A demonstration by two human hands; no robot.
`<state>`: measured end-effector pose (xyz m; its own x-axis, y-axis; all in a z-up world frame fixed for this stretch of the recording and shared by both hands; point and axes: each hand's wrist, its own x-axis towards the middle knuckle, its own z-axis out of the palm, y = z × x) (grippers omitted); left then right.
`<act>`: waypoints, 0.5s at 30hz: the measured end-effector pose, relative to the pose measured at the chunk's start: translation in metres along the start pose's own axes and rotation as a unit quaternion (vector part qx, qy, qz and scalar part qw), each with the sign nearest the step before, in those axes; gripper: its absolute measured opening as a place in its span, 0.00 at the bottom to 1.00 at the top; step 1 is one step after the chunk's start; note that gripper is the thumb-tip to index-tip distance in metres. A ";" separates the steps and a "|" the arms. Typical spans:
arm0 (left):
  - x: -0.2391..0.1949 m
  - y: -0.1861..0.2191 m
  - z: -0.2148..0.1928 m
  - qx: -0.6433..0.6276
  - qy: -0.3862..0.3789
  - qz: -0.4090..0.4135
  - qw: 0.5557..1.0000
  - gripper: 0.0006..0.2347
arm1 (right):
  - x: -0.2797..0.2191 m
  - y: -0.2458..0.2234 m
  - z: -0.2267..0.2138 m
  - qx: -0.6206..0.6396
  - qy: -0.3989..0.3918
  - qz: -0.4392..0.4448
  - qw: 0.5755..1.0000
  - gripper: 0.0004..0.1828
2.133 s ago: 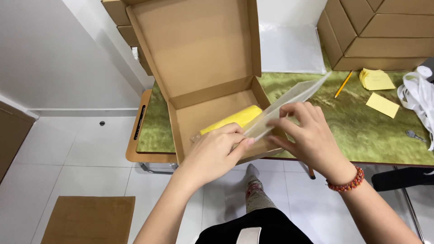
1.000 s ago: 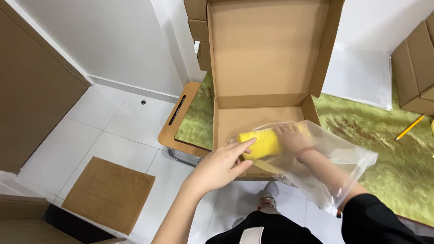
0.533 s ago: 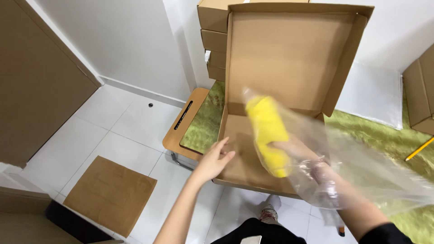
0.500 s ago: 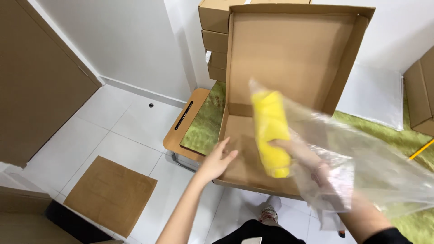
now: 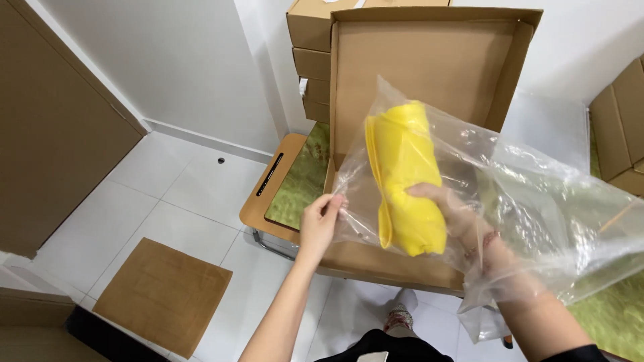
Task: The person unpacks a yellow t-shirt from a box, hangs it on a rack, and then packs a black t-shirt into a box. They also tie a ribbon around a box and place a sticky note on it.
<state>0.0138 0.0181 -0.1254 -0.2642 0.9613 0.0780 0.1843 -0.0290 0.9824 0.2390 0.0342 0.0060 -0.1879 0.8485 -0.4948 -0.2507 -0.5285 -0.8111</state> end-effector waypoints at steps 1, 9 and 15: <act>-0.002 0.005 -0.005 0.001 0.001 0.000 1.000 0.07 | -0.002 -0.001 -0.004 0.000 -0.001 0.000 1.000 0.26; 0.011 -0.001 -0.061 -0.083 0.164 -0.068 0.981 0.12 | -0.035 -0.034 -0.009 -0.423 0.060 -0.141 0.893 0.47; 0.010 0.001 -0.077 -0.086 0.250 -0.035 0.964 0.09 | 0.024 0.005 -0.096 -0.485 0.173 -0.203 0.833 0.41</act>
<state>-0.0619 0.0068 -0.1105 -0.7013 0.7117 0.0405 0.0012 -0.0556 0.9984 0.3241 0.0543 -0.0400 0.0521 0.9977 -0.0434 0.6895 -0.0674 -0.7211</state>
